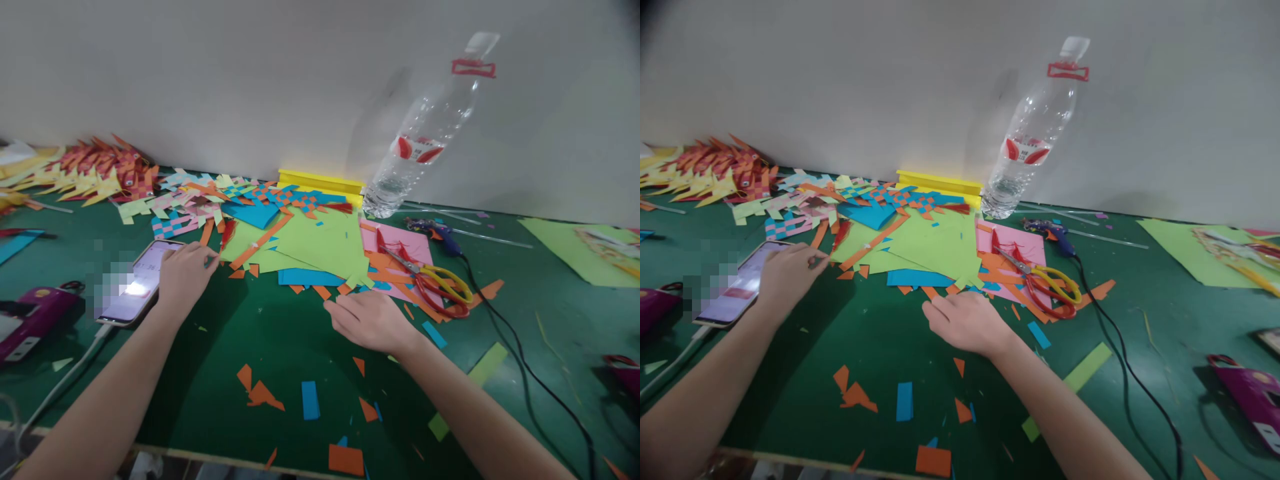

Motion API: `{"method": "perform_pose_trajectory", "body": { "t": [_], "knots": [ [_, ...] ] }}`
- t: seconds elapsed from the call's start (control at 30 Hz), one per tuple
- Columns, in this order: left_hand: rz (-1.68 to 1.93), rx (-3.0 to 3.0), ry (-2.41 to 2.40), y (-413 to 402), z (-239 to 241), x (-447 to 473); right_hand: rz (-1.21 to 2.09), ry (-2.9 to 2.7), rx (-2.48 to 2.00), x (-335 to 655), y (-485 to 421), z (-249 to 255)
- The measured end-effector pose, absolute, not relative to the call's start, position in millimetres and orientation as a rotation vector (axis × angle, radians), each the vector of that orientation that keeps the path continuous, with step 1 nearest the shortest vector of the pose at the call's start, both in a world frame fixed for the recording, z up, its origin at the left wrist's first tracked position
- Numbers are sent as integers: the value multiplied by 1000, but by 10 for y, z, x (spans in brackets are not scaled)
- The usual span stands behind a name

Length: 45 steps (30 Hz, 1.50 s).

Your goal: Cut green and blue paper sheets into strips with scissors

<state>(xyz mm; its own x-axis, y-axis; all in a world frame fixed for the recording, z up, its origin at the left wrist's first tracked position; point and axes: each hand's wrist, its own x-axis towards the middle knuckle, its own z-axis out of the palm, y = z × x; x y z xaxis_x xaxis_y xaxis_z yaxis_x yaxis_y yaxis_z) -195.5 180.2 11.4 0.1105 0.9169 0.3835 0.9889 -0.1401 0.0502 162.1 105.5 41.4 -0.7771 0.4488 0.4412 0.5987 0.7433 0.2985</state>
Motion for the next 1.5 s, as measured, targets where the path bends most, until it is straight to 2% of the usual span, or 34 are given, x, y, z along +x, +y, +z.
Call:
{"method": "perform_pose_trajectory", "body": {
  "t": [0.5, 0.83, 1.03, 1.5],
  "knots": [
    [-589, -2549, -1304, 1721, 132, -1585, -675, -2393, -1040, 1874, 1203, 146],
    [-564, -2650, -989, 1710, 119, -1528, -496, -2362, -1309, 1950, 1279, -27],
    [-473, -2638, -969, 1689, 90, -1478, -335, -2431, -1446, 1954, 1263, -118],
    [-425, -2736, -908, 1706, 22, -1465, -128, -2512, -1044, 1970, 1221, 59]
  ]
}}
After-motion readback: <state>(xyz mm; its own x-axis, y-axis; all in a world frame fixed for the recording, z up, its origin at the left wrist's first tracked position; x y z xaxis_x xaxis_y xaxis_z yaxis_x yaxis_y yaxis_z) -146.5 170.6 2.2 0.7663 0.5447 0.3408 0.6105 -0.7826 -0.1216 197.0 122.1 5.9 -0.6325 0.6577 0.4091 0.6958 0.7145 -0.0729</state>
